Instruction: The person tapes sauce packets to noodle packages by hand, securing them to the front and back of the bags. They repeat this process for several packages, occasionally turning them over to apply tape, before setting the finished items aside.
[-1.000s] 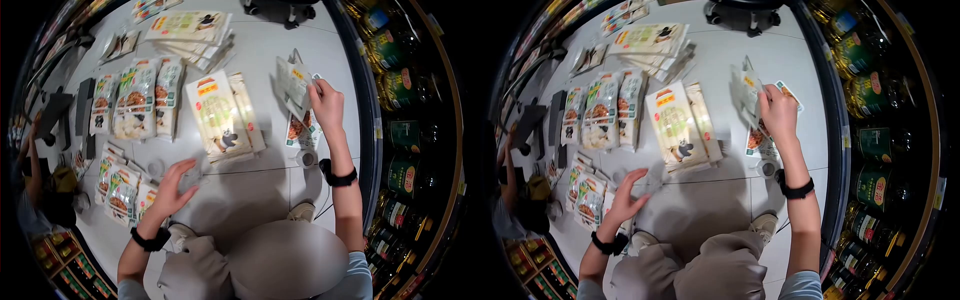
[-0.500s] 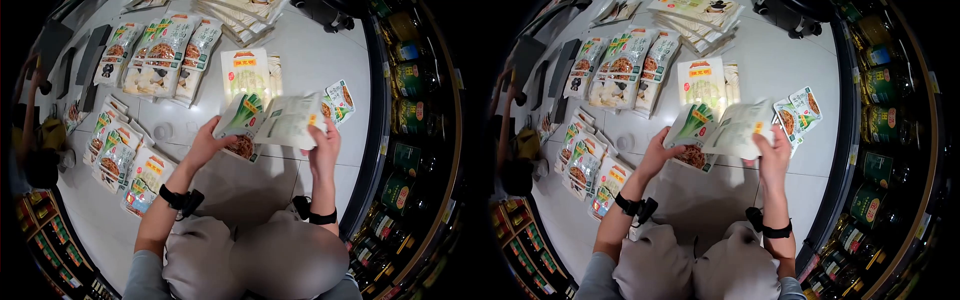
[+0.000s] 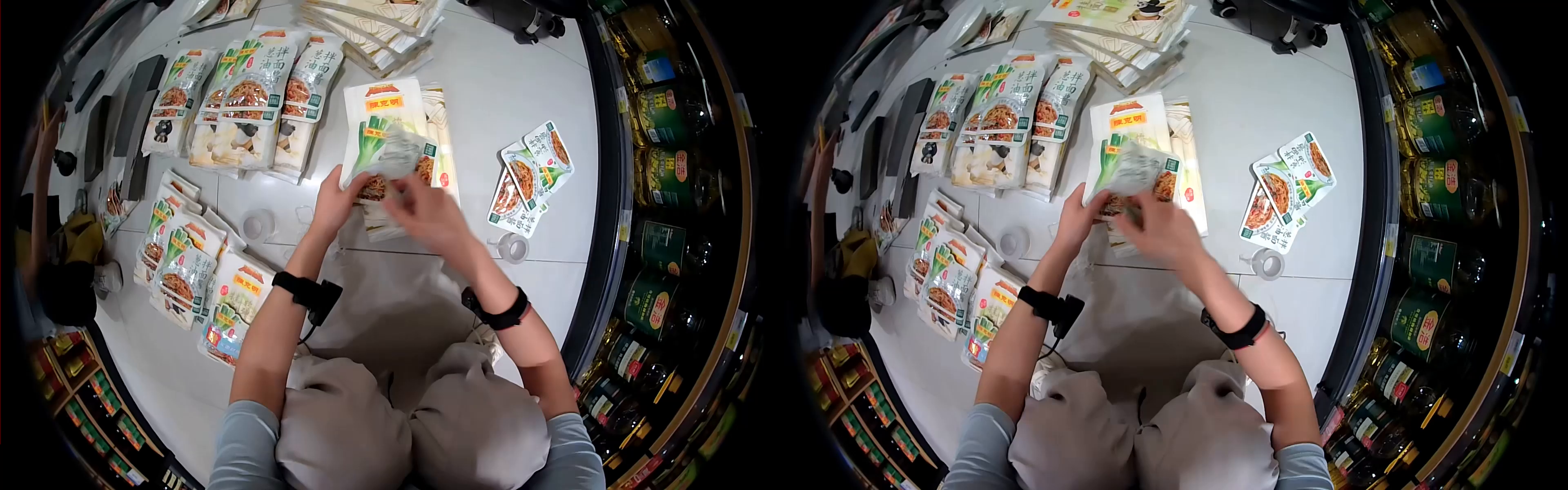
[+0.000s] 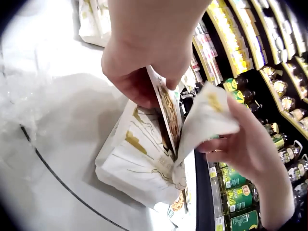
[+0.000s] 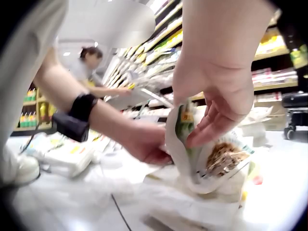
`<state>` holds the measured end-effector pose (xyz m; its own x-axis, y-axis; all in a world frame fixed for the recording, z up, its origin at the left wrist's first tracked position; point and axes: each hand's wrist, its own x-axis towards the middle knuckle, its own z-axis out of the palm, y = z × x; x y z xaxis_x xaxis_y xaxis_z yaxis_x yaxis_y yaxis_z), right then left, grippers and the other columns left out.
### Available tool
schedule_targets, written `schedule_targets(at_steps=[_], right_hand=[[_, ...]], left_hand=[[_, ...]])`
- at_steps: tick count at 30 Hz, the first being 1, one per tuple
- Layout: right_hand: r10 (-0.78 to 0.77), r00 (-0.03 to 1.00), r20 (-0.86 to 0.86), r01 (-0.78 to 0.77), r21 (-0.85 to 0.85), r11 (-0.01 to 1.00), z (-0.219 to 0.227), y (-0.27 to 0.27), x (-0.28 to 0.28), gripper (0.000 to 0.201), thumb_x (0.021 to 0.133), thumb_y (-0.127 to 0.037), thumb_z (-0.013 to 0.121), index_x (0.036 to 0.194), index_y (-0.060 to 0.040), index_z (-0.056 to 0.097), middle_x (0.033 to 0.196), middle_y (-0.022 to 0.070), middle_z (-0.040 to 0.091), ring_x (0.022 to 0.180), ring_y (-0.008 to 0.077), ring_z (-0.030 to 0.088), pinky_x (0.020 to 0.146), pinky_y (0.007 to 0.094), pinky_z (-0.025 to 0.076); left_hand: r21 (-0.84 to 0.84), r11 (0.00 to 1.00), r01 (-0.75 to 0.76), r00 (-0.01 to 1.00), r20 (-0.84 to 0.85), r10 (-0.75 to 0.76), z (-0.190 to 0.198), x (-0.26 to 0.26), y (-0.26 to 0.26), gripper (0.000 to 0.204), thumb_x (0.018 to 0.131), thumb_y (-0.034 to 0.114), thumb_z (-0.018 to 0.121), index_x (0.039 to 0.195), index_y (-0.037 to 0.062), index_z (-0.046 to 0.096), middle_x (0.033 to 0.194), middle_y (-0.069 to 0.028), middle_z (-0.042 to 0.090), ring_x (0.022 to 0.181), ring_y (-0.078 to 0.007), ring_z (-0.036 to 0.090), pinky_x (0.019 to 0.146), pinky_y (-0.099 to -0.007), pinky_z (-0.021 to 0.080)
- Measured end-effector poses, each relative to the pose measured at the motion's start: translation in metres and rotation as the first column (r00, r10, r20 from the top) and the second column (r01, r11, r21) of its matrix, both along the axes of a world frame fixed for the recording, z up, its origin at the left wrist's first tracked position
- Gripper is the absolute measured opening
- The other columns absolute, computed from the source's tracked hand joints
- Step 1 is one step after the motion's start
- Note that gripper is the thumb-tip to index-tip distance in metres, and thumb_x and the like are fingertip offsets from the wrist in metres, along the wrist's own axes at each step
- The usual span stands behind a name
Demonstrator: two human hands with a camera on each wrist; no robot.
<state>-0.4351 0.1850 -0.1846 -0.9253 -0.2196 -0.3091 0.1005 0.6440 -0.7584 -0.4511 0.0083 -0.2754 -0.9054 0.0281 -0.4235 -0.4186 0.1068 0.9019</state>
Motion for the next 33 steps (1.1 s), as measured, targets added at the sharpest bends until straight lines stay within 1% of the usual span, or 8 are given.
schedule_targets(at_steps=[5,7,12,17,21,26,29,33], right_hand=[[0.201,0.926,-0.319,-0.124,0.245,0.962,-0.044,-0.012,0.021,0.034,0.080,-0.022,0.061,0.108,-0.0023,0.056,0.080,0.0143,0.061,0.075,0.0292,0.060,0.067,0.0367,0.048],[0.012,0.999,-0.039,-0.019,-0.177,0.984,-0.050,0.006,0.016,0.037,0.079,-0.019,0.062,0.112,-0.0026,0.054,0.091,0.0137,0.060,0.079,0.0294,0.059,0.068,0.0371,0.048],[-0.026,0.772,-0.635,0.112,0.095,0.989,-0.040,0.042,-0.022,0.038,0.074,-0.017,0.067,0.108,-0.0050,0.056,0.091,0.0100,0.058,0.092,0.0296,0.053,0.080,0.0396,0.042],[0.155,0.893,-0.423,-0.024,0.299,0.954,-0.051,0.055,-0.032,0.027,0.075,-0.015,0.066,0.097,-0.0033,0.056,0.093,0.0108,0.059,0.090,0.0301,0.054,0.078,0.0362,0.042],[-0.288,0.957,-0.047,0.275,-0.182,0.944,-0.074,0.098,-0.011,0.016,0.088,-0.013,0.055,0.100,-0.0032,0.049,0.078,0.0079,0.061,0.070,0.0080,0.056,0.065,0.0210,0.042],[-0.574,0.705,0.417,0.590,-0.793,0.149,-0.041,0.121,0.009,0.017,0.091,-0.007,0.047,0.107,-0.0084,0.044,0.100,0.0103,0.060,0.091,0.0148,0.060,0.079,0.0293,0.051],[-0.555,0.714,0.427,0.538,-0.841,0.045,-0.036,0.093,0.018,0.016,0.091,-0.008,0.047,0.107,-0.0077,0.043,0.101,0.0106,0.060,0.088,0.0163,0.061,0.071,0.0306,0.054],[-0.375,0.881,0.289,0.473,-0.538,0.697,-0.064,0.055,0.023,0.012,0.091,-0.010,0.048,0.100,-0.0066,0.040,0.081,0.0072,0.061,0.062,0.0099,0.056,0.047,0.0285,0.048]], left_hand=[[0.250,0.949,-0.191,0.959,0.254,0.126,0.013,0.010,-0.005,0.027,0.089,0.023,0.054,0.105,0.0020,0.054,0.085,-0.0033,0.061,0.077,-0.0086,0.056,0.069,-0.0235,0.046],[0.267,0.953,-0.141,0.974,0.208,0.086,0.010,0.009,-0.006,0.024,0.090,0.021,0.053,0.104,0.0024,0.054,0.084,-0.0022,0.061,0.076,-0.0075,0.056,0.067,-0.0218,0.045],[0.171,0.981,0.092,0.995,-0.045,-0.086,0.001,0.009,-0.006,0.016,0.090,0.016,0.053,0.102,0.0058,0.053,0.085,0.0018,0.062,0.070,-0.0027,0.056,0.057,-0.0186,0.043],[0.223,0.973,0.050,0.980,0.176,-0.090,0.013,0.009,-0.005,0.019,0.092,0.019,0.048,0.101,0.0043,0.055,0.084,-0.0004,0.062,0.072,-0.0068,0.057,0.064,-0.0202,0.047],[0.323,0.943,-0.084,0.959,0.285,-0.012,0.003,0.018,-0.009,0.025,0.094,0.027,0.042,0.104,0.0077,0.054,0.085,0.0013,0.062,0.076,-0.0062,0.059,0.063,-0.0219,0.048],[0.231,0.973,-0.013,0.974,0.223,-0.040,0.002,0.018,-0.006,0.027,0.094,0.028,0.043,0.103,0.0071,0.057,0.085,0.0010,0.062,0.079,-0.0067,0.058,0.068,-0.0239,0.048],[0.188,0.982,0.018,0.979,0.198,-0.056,0.004,0.016,0.000,0.027,0.093,0.029,0.044,0.101,0.0071,0.059,0.085,0.0018,0.062,0.077,-0.0061,0.057,0.070,-0.0238,0.047],[0.234,0.967,-0.102,0.972,0.228,0.047,-0.002,0.017,0.004,0.027,0.093,0.027,0.045,0.103,0.0079,0.060,0.084,0.0028,0.061,0.075,-0.0055,0.056,0.071,-0.0238,0.046]])
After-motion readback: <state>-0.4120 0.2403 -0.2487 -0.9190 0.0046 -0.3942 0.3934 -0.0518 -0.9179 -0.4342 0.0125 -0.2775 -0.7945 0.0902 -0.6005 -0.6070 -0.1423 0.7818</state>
